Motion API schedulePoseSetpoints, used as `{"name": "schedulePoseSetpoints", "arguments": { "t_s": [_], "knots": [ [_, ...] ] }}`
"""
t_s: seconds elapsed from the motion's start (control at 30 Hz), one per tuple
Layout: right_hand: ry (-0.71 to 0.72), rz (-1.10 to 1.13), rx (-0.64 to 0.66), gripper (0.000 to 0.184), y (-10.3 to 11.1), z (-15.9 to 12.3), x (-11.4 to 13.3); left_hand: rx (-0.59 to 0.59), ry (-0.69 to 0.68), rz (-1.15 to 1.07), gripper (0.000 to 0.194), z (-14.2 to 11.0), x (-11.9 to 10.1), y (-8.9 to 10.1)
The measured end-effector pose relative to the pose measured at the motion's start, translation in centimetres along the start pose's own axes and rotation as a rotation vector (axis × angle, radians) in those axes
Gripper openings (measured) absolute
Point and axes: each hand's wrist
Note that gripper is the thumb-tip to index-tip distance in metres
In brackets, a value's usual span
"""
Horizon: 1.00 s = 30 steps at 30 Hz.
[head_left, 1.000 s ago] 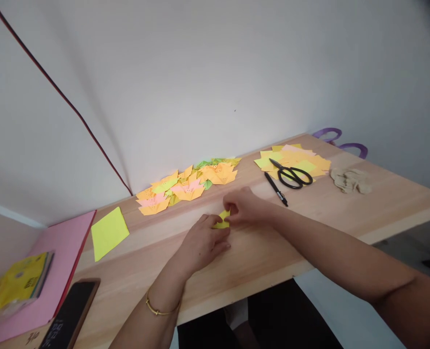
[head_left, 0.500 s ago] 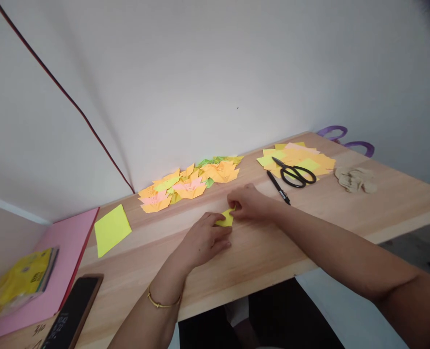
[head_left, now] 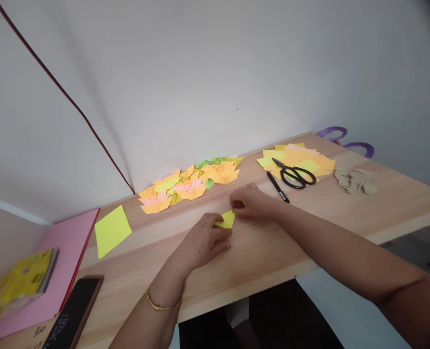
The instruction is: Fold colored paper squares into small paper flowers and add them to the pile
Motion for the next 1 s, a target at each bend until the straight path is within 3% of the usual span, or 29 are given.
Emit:
{"name": "schedulePoseSetpoints", "arguments": {
  "t_s": [0.17,0.33,0.53,0.73,0.87,1.0],
  "knots": [
    [0.087,-0.001,0.08,0.009,-0.3,-0.3,0.5,0.007,-0.048,-0.016,0.022,0.1,0.3,0.1],
    [-0.039,-0.045,-0.011,0.009,0.4,-0.4,0.2,0.012,-0.043,0.055,0.023,0.2,0.3,0.3],
    [0.093,0.008,0.081,0.012,-0.5,-0.6,0.9,-0.009,-0.061,0.005,0.02,0.1,0.3,0.2],
    [-0.052,-0.057,-0.067,0.01,0.4,-0.1,0.0,-0.026,-0.022,-0.01,0.024,-0.1,0.4,-0.1],
    [0.064,-0.002,0.034,0.014,-0.2,-0.3,0.4,-0.029,-0.019,-0.028,0.023,0.0,0.5,-0.1],
    [0.078,-0.011,0.068,0.018,-0.7,-0.4,0.8,-0.036,-0.009,-0.031,0.024,0.0,0.6,-0.2]
  ]
}}
Point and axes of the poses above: each hand's wrist, its own z-axis towards the middle knuckle, its own y-axis out of the back of the hand, x = y × z, and after that the axes turned 15 degrees about -y, right-handed
